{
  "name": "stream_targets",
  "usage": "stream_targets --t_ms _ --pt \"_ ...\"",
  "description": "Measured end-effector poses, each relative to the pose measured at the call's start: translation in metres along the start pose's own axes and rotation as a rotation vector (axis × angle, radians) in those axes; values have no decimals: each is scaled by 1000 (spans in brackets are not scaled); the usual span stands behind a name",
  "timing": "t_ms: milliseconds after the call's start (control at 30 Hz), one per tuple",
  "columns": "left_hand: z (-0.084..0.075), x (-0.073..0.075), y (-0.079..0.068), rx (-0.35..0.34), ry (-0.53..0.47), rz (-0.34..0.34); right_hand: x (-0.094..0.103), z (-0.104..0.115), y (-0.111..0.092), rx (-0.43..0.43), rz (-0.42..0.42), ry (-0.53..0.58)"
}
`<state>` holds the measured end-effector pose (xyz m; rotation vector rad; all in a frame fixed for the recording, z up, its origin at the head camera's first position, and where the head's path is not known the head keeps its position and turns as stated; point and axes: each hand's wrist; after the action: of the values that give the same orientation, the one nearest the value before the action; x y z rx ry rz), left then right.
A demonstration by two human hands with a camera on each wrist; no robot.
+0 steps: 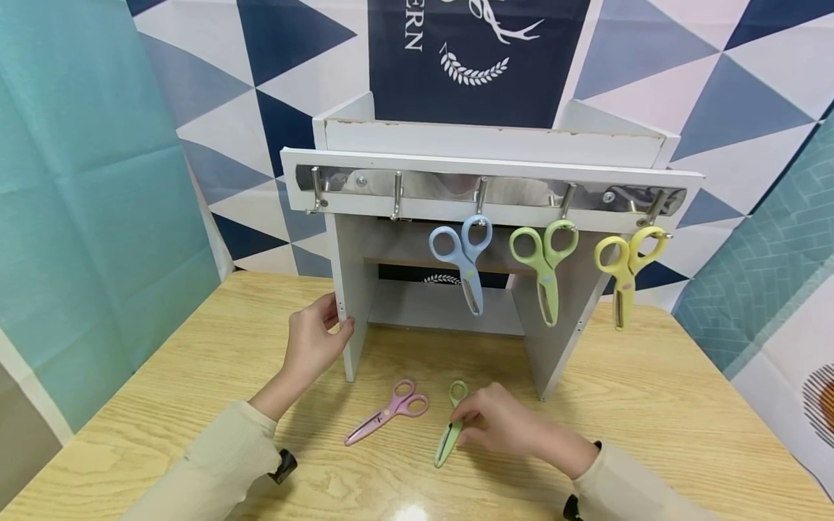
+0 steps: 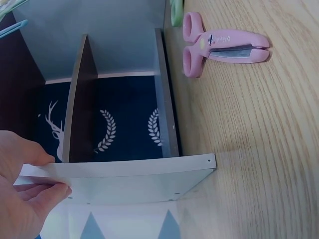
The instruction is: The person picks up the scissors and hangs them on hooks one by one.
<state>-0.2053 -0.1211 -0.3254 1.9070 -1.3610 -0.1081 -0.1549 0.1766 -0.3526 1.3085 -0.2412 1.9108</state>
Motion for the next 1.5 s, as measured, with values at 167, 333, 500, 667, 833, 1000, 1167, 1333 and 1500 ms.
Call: stream_targets --t_ms 167,333,500,667,833,1000,1167,1333,1500 --pt "0 0 1 -11 14 -4 4 -4 0 -21 -3 -13" --pt "0 0 1 -14 6 -2 0 -2 2 -49 -41 -56" --pt "1 -1 0 -19 10 -3 -7 8 5 -159 -106 -127" --pt "2 -1 -1 -23 15 -6 -15 19 6 -335 -158 -255" --pt "2 -1 -2 -23 17 -7 -23 23 8 -424 -182 -347" --pt "3 -1 -1 -30 16 -10 -28 24 11 -438 -197 -462" --pt "2 -1 0 -31 8 -8 -31 23 13 -420 -194 -491" --pt "1 0 0 -27 10 -7 -29 25 14 -419 -176 -460" --pt "1 0 0 -5 0 5 -24 24 14 -446 -143 -396"
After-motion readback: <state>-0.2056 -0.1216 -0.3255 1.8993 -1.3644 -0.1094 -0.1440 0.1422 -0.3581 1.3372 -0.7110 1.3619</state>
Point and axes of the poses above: each hand's wrist, its own y-axis towards the middle knuckle, its own x-axis out of the back of the hand, z = x × y, and after that the axes turned 9 degrees about -z, right-handed
